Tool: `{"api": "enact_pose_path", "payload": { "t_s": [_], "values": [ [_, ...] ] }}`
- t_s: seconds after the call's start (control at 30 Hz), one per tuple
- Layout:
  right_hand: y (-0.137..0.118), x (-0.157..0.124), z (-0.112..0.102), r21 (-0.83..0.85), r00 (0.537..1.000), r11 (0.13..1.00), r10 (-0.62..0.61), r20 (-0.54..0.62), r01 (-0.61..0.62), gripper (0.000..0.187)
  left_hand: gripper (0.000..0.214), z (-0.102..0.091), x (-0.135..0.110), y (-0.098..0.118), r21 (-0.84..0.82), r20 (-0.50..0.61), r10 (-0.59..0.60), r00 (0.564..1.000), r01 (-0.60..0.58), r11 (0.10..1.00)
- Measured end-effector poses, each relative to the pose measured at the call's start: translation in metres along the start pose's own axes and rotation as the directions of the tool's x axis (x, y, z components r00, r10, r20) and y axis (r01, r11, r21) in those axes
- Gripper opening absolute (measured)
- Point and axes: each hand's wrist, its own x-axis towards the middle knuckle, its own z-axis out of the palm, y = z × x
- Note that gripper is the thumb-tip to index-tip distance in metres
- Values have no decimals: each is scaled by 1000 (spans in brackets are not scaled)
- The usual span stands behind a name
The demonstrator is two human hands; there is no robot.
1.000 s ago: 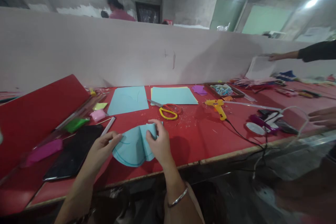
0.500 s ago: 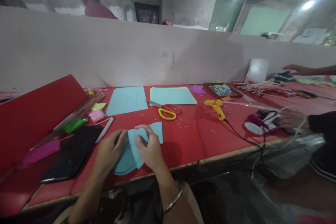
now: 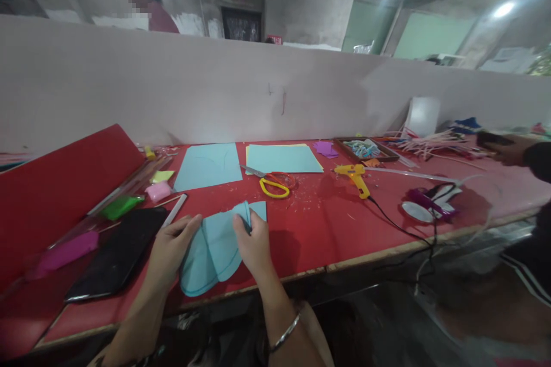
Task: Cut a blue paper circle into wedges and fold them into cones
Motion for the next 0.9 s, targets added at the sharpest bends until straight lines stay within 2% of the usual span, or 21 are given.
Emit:
{"api": "enact_pose_path", "payload": {
  "t_s": [0.1, 0.23, 0.5, 0.67, 0.9],
  "values": [
    [1, 0, -1, -24, 1000, 1000, 3, 29, -2, 32, 35, -1, 1, -3, -29, 7, -34, 999, 34, 999],
    [1, -1, 0, -44, 1000, 999, -5, 11, 6, 36, 39, -1, 2, -6, -17, -4, -36, 999, 36, 999],
    [-2, -4, 3, -73, 998, 996, -41, 41, 44, 36, 42, -2, 1, -3, 182, -92, 72, 993, -54, 982],
    [-2, -5, 4, -87, 992, 993, -77, 96, 85, 36, 41, -2, 2, 0, 246, -142, 93, 986, -56, 968],
    [0, -4, 4, -105, 992, 990, -81, 101, 91, 37, 40, -5, 3, -4, 324, -154, 144, 978, -88, 942]
  ]
}}
